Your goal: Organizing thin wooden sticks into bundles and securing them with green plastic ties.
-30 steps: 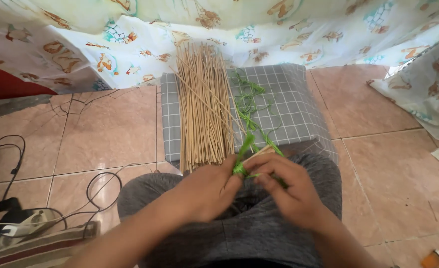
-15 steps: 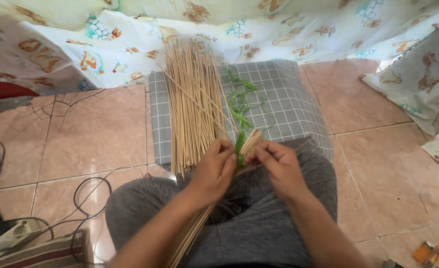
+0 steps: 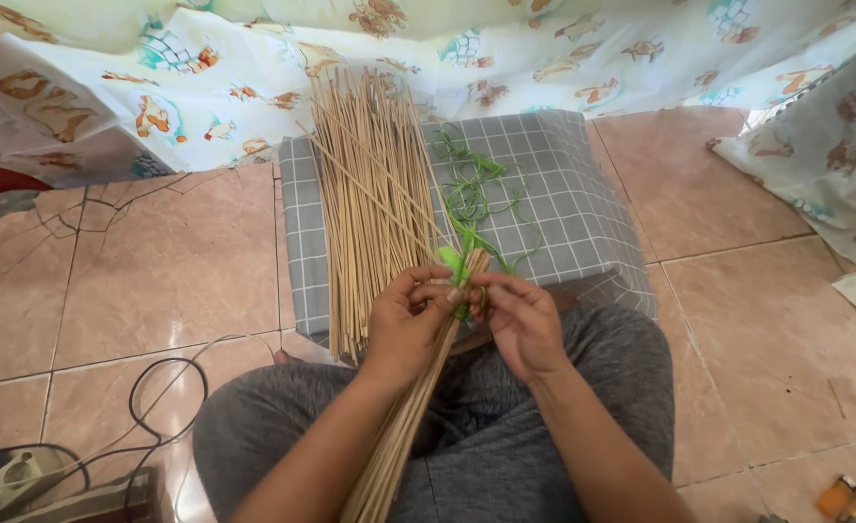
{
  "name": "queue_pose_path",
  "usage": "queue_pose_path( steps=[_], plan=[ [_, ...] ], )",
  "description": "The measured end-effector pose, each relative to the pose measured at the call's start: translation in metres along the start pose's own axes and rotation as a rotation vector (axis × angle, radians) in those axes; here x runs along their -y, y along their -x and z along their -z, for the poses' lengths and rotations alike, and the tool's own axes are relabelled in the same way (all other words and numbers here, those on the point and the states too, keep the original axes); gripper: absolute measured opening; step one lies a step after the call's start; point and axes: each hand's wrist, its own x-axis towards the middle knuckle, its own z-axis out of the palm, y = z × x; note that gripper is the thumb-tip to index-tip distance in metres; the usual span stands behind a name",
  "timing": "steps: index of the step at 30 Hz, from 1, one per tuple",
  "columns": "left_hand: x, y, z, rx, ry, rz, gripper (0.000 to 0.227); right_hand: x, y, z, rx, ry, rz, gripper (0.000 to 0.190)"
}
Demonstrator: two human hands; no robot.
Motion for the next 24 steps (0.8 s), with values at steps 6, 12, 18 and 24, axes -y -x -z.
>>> queue_pose_path(
  steps=[6,12,18,24],
  plan=[
    [0.017,-0.006,0.010,0.053,0.006,0.125,0.018,0.004,0.006,-0.010,-0.088,0.251,0.009,0.037],
    [0.012,-0.008,0.009,0.092,-0.068,0.138,0.015,0.001,0.000,-0.006,-0.082,0.387,-0.039,0.018],
    [0.003,-0.003,0.008,0.064,-0.112,0.069,0.031,0.021,0.008,-0.023,0.067,0.520,0.066,0.018],
    [0.016,0.001,0.004,-0.005,-0.153,-0.061,0.015,0.033,0.008,-0.032,0.187,0.546,0.100,0.015]
  ],
)
